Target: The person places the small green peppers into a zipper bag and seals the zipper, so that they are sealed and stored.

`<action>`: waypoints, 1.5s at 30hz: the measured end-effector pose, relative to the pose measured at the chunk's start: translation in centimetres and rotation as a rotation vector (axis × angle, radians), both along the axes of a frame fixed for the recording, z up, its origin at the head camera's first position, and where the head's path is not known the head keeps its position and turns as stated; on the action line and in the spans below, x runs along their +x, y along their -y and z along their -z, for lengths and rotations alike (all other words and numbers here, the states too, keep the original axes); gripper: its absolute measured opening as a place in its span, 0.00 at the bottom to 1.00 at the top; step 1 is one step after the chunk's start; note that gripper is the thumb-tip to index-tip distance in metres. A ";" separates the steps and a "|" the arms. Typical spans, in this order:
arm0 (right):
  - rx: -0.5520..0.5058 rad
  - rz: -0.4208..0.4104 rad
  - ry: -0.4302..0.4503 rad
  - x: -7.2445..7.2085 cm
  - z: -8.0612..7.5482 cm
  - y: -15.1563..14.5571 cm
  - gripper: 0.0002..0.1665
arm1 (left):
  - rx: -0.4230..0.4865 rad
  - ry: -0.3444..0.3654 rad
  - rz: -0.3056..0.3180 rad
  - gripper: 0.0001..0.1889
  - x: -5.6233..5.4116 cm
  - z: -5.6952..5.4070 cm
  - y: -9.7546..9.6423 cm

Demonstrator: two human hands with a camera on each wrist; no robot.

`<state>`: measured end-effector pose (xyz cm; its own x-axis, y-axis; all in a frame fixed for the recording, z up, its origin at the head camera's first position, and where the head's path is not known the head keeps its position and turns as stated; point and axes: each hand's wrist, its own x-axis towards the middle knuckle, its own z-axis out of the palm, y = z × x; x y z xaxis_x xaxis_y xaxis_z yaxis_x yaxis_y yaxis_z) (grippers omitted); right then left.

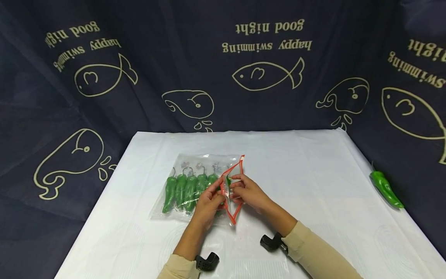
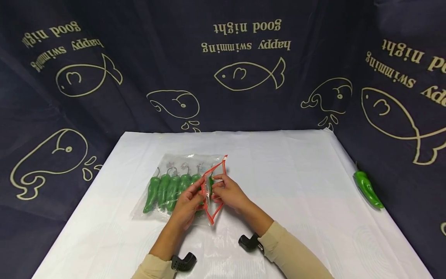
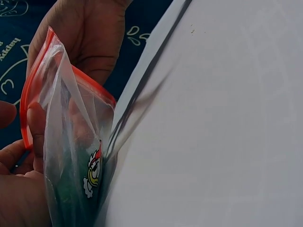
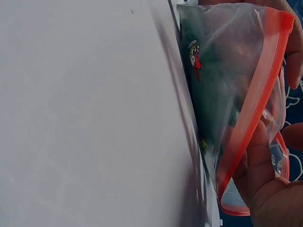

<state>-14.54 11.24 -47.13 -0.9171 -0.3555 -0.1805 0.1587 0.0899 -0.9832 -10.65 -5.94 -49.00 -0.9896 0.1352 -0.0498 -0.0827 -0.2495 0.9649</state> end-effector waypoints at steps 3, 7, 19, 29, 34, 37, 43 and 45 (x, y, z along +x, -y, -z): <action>-0.018 -0.009 0.010 0.0 0.0 0.0 0.32 | -0.004 0.009 -0.005 0.34 0.0 -0.1 0.0; -0.034 -0.023 0.018 0.0 -0.1 -0.4 0.34 | -0.007 0.018 -0.010 0.33 0.1 -0.1 0.0; 0.018 0.001 -0.148 -1.1 -1.3 -4.7 0.26 | 0.004 0.015 -0.024 0.33 0.1 -0.2 -0.1; 0.191 0.064 -0.245 -1.6 -2.0 -11.3 0.26 | 0.008 0.043 -0.025 0.33 0.4 0.1 -0.2; 0.250 0.103 -0.265 -1.5 -2.3 -15.2 0.27 | 0.019 0.049 -0.038 0.33 0.2 0.2 -0.3; 0.296 0.118 -0.279 -1.3 -2.4 -17.5 0.28 | 0.016 0.057 -0.050 0.32 0.2 0.2 -0.3; 0.357 0.128 -0.319 -0.9 -2.6 -22.0 0.29 | 0.014 0.050 -0.048 0.32 0.2 0.1 -0.4; 0.359 0.124 -0.330 -0.9 -2.7 -23.6 0.30 | 0.017 0.050 -0.051 0.33 0.2 0.1 -0.4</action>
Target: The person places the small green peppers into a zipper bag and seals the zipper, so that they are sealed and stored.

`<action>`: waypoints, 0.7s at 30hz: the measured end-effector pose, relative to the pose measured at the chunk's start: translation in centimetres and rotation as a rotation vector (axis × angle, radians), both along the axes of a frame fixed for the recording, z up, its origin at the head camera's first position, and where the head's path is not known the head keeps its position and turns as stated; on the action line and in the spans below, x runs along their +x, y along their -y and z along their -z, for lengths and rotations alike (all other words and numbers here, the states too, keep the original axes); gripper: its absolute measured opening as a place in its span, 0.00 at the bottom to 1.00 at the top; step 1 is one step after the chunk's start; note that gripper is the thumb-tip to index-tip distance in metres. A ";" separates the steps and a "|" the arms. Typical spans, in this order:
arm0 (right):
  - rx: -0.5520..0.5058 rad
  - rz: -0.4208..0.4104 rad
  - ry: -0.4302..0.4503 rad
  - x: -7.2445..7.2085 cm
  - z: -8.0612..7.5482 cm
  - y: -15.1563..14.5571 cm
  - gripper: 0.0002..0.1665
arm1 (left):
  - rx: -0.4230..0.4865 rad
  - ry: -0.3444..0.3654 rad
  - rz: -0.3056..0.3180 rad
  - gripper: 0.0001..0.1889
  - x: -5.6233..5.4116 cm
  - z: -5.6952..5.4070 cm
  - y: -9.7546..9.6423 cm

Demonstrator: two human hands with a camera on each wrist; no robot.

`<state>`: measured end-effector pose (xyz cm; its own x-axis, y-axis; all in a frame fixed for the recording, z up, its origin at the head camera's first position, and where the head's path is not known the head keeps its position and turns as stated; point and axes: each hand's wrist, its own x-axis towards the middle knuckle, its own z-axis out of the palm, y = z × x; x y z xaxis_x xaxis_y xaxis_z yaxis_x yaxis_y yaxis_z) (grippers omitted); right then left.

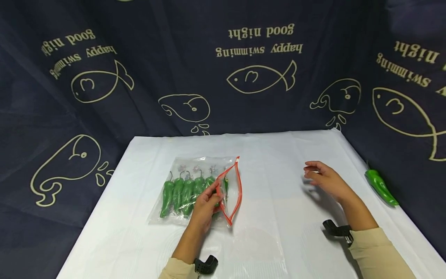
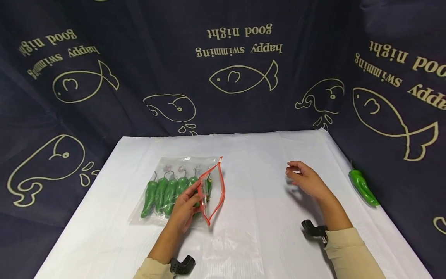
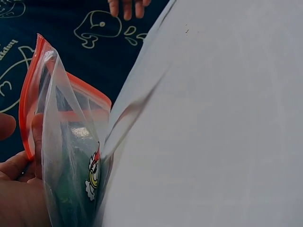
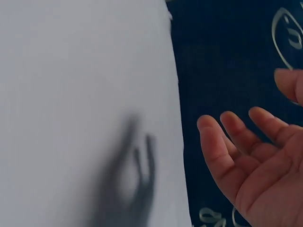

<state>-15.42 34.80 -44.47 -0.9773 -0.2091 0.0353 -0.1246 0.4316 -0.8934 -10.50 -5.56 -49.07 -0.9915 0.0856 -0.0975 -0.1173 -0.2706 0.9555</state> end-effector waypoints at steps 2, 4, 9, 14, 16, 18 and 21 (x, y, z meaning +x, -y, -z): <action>0.006 0.002 -0.023 0.0 0.0 -1.3 0.30 | -0.001 -0.001 -0.002 0.33 0.0 0.0 0.1; 0.029 0.018 -0.049 0.0 0.0 -2.6 0.30 | 0.000 0.003 -0.003 0.33 0.0 0.0 0.1; 0.125 0.088 -0.106 0.3 -0.2 -5.8 0.31 | 0.000 0.006 -0.002 0.32 0.0 -0.1 0.2; 0.270 0.177 -0.086 0.6 -0.7 -8.6 0.34 | -0.003 0.002 -0.003 0.33 -0.1 0.0 0.2; 0.332 0.202 -0.059 0.8 -1.0 -9.6 0.36 | -0.001 -0.004 -0.004 0.33 -0.2 -0.1 0.2; 0.407 0.227 -0.044 1.0 -1.3 -10.5 0.37 | 0.002 -0.010 -0.002 0.33 -0.2 -0.1 0.2; 0.514 0.241 -0.046 1.3 -1.6 -11.8 0.37 | 0.002 -0.011 0.003 0.33 -0.2 -0.1 0.1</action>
<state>-14.16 46.60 -42.92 -0.9993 0.0184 0.0318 -0.0025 0.8305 -0.5570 -10.67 -5.65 -48.94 -0.9923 0.0887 -0.0859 -0.1072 -0.2727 0.9561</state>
